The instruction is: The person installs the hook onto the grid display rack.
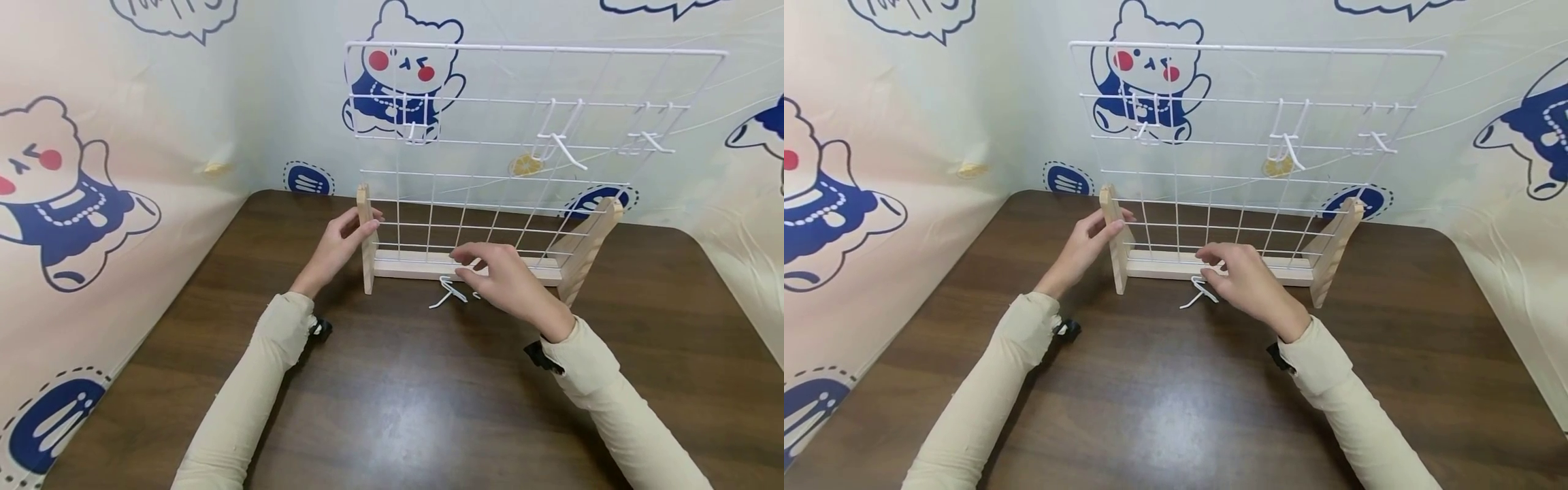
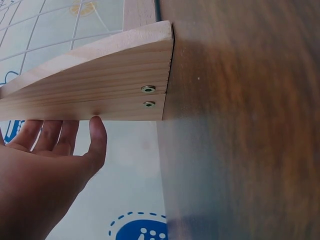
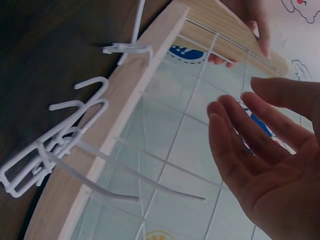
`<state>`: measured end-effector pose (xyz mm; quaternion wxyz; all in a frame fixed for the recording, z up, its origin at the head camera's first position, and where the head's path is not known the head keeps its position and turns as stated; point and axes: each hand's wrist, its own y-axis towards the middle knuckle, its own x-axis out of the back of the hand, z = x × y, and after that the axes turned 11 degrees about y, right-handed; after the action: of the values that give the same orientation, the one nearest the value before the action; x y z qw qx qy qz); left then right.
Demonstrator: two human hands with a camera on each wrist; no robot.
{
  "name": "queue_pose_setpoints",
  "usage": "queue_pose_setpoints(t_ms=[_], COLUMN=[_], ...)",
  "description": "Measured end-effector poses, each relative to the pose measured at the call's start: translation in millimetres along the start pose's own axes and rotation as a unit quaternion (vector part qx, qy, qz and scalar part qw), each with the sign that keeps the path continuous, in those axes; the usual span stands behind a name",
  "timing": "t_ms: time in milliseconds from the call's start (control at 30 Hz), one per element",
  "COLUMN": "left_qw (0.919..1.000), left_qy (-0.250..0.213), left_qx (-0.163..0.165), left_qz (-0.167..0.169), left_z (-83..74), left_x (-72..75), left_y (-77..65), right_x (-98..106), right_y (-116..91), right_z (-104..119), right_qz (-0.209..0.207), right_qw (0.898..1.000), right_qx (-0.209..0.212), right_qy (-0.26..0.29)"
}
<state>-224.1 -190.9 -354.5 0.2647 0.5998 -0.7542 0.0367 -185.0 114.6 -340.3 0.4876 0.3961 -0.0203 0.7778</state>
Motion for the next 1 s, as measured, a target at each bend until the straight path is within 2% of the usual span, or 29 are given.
queue_pose_setpoints(t_ms=[300, 767, 1000], left_qw=[0.9999, 0.9999, 1.0], left_qy=[-0.005, -0.009, -0.006], left_qx=[-0.009, -0.01, -0.007], left_qz=[-0.002, 0.0, 0.0], left_z=[3.2, 1.2, 1.7], left_x=[0.3, 0.6, -0.1], left_y=[0.8, 0.5, 0.7], right_x=[-9.4, -20.5, -24.9], right_y=[-0.4, -2.6, -4.4], right_z=[-10.5, -24.6, -30.0], right_qz=[0.055, 0.143, 0.173], right_qw=[0.998, 0.988, 0.983], right_qx=[-0.029, -0.058, -0.054], right_qy=[-0.025, -0.014, -0.035])
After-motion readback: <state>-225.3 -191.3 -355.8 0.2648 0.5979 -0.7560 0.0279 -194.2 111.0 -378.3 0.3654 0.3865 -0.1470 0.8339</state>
